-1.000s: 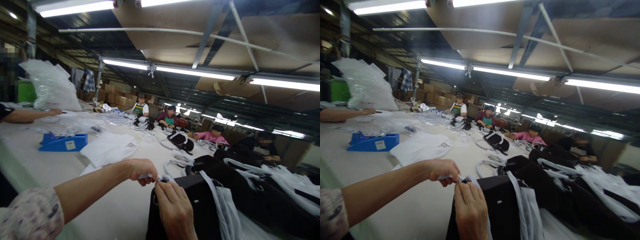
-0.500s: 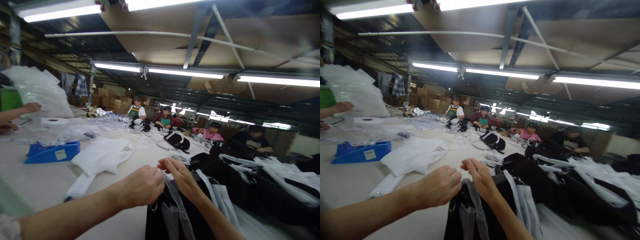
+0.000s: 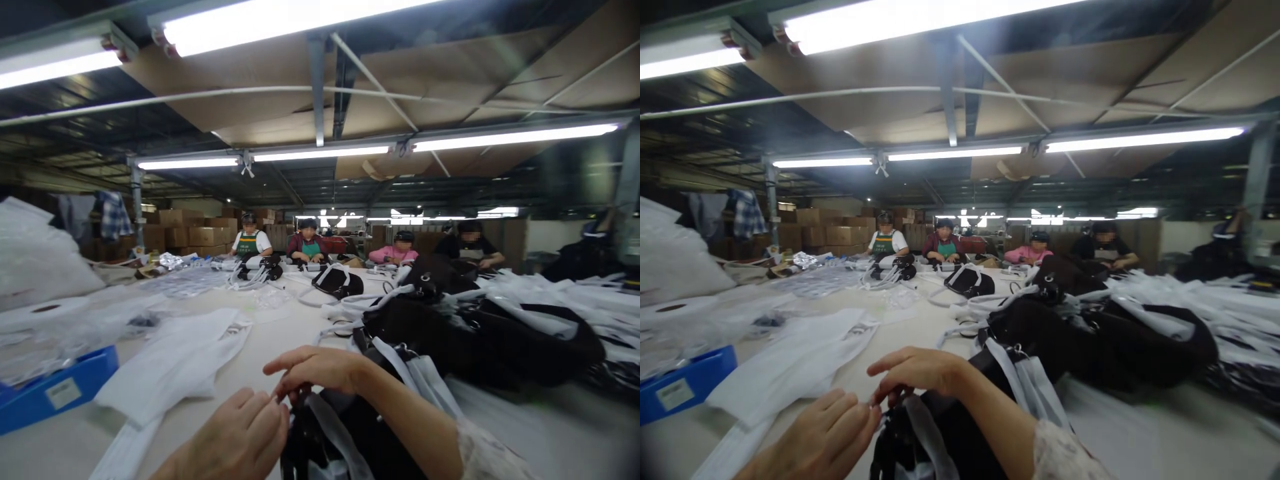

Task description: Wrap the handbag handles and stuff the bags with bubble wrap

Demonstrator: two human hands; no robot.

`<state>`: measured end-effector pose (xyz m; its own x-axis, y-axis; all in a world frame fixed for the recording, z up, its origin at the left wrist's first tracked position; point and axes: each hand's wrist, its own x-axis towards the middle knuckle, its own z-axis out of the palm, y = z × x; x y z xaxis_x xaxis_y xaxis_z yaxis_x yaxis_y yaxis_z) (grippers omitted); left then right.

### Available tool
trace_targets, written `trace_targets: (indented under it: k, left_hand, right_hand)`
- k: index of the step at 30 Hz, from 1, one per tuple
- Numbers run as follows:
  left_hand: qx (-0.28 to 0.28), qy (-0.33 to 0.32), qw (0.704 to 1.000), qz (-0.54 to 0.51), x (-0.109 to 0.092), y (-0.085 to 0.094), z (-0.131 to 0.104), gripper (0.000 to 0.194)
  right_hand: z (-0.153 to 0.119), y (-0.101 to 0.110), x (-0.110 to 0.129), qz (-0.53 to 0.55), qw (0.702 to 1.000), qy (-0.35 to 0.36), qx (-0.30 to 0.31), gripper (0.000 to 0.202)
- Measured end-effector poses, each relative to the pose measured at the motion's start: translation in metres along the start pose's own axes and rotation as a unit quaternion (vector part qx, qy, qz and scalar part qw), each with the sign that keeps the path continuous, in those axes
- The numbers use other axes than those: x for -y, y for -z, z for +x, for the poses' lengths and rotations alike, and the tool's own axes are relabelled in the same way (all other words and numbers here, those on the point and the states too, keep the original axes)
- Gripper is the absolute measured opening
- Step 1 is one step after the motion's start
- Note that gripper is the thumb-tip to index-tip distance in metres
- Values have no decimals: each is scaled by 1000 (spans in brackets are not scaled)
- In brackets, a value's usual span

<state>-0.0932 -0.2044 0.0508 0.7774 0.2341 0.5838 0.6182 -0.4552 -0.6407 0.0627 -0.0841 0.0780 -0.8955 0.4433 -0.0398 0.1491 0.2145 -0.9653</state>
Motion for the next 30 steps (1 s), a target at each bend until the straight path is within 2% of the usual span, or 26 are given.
trace_targets:
  k: [5, 10, 13, 17, 21, 26, 30]
  left_hand:
    - [-9, -12, 1000, -4, -1, -1, -3, 40]
    - [2, -19, 1000, 1, 1, -3, -3, 39]
    - [-2, -21, 1000, 5, 2, -3, -3, 36]
    - [5, 8, 1000, 6, 1, -3, -9, 33]
    - [12, 79, 996, -29, -6, -7, -14, 22]
    - [-69, 202, 971, -107, -19, -17, -12, 18]
    - [-87, 236, 961, -116, -25, -21, -9, 20]
  right_hand:
    - [1, 3, -1, 5, 996, 28, 87, 25]
    - [0, 6, -9, 35, 996, 64, 59, 20]
    - [-2, 3, -16, 63, 995, 78, 14, 20]
    - [-7, -6, -24, 86, 989, 88, -86, 14]
    - [-19, -19, -20, 1, 975, 132, -178, 5]
    - [-40, -38, -18, -169, 914, 211, -304, 13]
    - [-48, -50, -30, -263, 855, 277, -350, 15]
